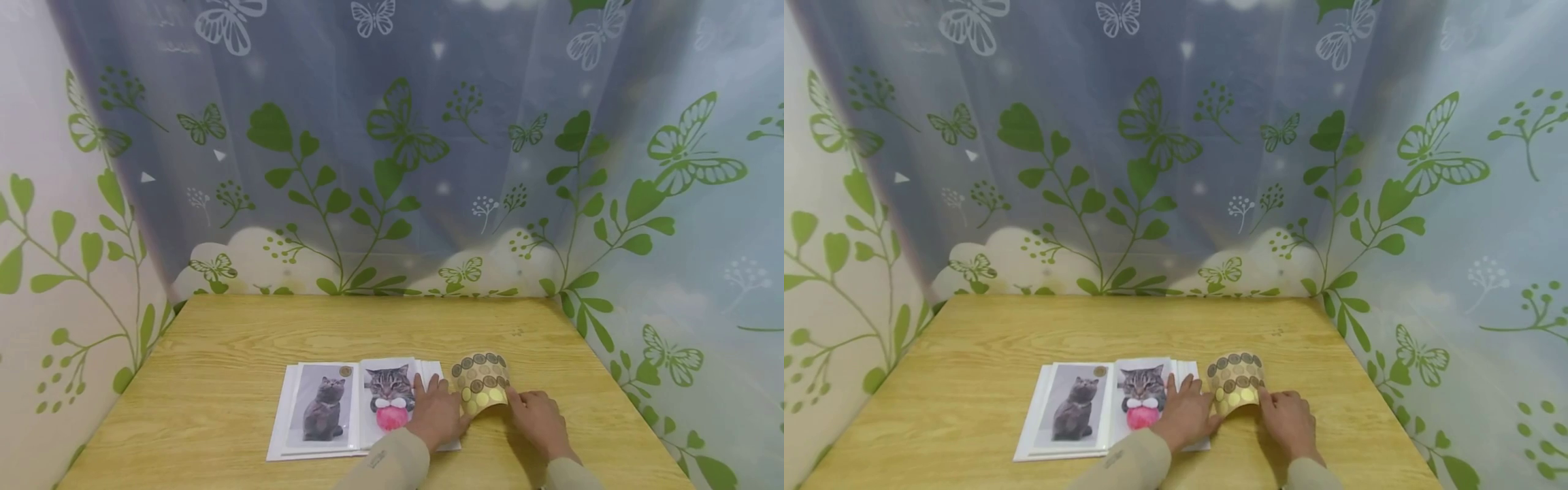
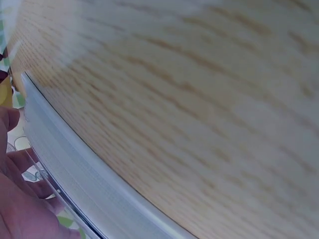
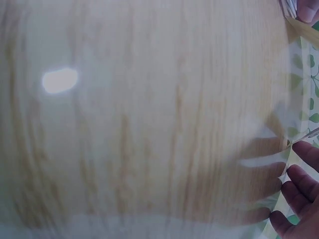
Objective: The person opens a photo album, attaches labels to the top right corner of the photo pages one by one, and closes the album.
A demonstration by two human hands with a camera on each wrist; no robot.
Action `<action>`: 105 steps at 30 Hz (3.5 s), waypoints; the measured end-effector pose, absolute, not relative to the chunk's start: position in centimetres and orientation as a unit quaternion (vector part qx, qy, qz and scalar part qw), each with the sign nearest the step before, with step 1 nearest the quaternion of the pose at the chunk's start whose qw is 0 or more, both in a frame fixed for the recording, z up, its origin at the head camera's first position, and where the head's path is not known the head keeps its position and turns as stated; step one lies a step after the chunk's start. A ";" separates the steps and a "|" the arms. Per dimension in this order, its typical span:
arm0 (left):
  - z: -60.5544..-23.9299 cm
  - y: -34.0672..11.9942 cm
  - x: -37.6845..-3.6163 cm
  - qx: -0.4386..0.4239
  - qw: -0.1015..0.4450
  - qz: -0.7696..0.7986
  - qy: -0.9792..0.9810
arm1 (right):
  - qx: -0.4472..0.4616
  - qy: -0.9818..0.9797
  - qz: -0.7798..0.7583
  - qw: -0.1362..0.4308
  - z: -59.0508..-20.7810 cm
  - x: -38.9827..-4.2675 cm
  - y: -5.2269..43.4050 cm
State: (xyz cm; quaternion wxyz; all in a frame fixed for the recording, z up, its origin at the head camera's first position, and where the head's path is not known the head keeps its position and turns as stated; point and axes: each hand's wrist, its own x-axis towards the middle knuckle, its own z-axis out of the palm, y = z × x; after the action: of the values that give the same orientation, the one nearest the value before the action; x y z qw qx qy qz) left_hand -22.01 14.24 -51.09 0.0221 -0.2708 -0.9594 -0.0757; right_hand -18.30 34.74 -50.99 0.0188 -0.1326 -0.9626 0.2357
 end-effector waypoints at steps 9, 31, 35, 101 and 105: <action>-51.1 14.2 -22.1 -0.282 0.026 -0.091 -0.955 | -0.133 -0.965 0.225 0.011 -50.7 -18.1 34.3; -51.0 14.4 -22.5 -0.271 0.012 -0.142 -0.952 | -0.117 -0.954 0.270 0.055 -50.7 -18.8 33.8; -50.4 14.5 -22.7 -0.254 0.008 -0.155 -0.955 | -0.122 -0.950 0.282 0.061 -50.2 -18.9 33.7; -49.0 13.2 -22.6 -0.069 -0.086 -0.713 -0.693 | -0.065 -0.934 0.310 0.164 -48.9 -18.2 29.7; -49.3 12.9 -22.6 -0.074 -0.088 -0.717 -0.687 | -0.047 -0.931 0.314 0.182 -48.5 -18.0 28.8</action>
State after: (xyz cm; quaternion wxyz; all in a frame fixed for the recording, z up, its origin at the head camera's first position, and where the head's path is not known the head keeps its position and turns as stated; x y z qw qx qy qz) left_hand -22.63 12.89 -49.31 -0.0879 -0.0744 -0.6873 -0.7172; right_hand -18.03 28.83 -48.48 0.1822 -0.0466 -0.9308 0.3136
